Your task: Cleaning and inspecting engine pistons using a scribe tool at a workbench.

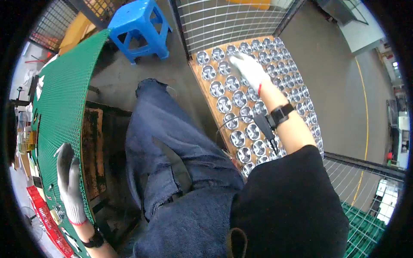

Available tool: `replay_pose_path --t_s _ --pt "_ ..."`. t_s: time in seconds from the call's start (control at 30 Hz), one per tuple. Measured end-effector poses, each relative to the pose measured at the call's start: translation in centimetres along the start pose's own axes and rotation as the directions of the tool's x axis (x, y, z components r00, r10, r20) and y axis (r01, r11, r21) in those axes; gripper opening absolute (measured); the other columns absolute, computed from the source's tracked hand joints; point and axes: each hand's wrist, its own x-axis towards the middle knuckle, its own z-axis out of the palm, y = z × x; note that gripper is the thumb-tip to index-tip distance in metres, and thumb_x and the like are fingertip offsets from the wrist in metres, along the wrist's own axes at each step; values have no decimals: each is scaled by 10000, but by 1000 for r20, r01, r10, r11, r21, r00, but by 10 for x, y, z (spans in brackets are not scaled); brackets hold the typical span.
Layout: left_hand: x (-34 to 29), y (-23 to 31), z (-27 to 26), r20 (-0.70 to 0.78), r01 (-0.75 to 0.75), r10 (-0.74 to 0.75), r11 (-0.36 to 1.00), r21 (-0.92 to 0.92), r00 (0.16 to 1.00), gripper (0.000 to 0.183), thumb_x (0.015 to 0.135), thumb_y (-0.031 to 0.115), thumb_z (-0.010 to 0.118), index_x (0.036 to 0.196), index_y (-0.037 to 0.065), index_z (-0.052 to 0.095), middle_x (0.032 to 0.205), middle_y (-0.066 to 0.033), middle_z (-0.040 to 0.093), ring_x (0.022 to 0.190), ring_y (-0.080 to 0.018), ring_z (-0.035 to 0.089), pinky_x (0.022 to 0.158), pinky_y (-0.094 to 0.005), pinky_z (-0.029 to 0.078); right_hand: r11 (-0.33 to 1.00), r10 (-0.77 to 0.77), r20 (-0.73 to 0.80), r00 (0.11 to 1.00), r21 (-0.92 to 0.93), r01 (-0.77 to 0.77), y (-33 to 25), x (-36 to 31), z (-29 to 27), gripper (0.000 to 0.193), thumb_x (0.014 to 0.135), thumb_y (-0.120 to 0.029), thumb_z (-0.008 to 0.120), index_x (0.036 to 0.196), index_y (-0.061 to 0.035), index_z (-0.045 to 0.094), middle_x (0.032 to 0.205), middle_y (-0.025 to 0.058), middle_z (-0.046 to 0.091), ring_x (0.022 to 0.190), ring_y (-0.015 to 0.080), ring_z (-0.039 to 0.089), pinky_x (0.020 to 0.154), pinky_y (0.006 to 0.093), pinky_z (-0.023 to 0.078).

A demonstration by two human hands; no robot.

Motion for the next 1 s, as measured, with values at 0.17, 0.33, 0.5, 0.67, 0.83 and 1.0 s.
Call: replay_pose_path --t_s 0.17,0.33,0.5,0.67,0.83,1.0 --pt "93 -15 21 116 -256 229 895 365 966 583 906 128 584 1447 36 385 1448 -214 426 1335 -332 428 1113 -413 334 826 283 133 950 -538 -171 160 -59 32 469 920 -389 524 1266 -79 592 1280 195 594 1179 344 563 1004 397 429" --pt "176 -54 30 190 -352 317 607 713 929 726 838 84 632 1488 74 308 1516 -230 304 1396 -402 300 1141 -451 282 652 412 82 907 -722 -231 182 -47 86 489 866 -390 567 1326 -223 557 1288 213 564 1157 394 567 984 444 456" --pt "197 -75 44 232 -363 287 594 718 929 786 803 86 647 1498 51 282 1533 -220 277 1409 -407 269 1160 -452 245 623 382 48 923 -751 -219 174 9 100 523 874 -337 567 1389 -340 471 1463 241 369 1138 420 579 970 458 479" --pt "200 -65 55 214 -394 356 581 712 910 755 816 133 624 1478 -6 289 1503 -242 316 1386 -419 302 1146 -477 252 634 464 147 873 -743 -212 213 67 106 514 881 -340 613 1378 -383 487 1534 264 229 1150 427 576 972 428 484" --pt "201 -62 56 190 -369 349 572 733 918 745 865 313 604 1465 -12 306 1477 -278 336 1357 -456 333 1120 -508 278 572 452 62 890 -786 -236 225 73 124 415 781 -320 728 1173 -251 612 1350 253 432 1091 439 571 926 476 485" --pt "203 -57 60 174 -326 303 579 747 937 782 821 275 657 1459 -16 312 1475 -279 340 1352 -453 342 1119 -505 283 576 363 -62 930 -769 -276 228 64 133 396 773 -202 699 1161 -238 632 1343 225 450 1146 429 530 953 462 470"
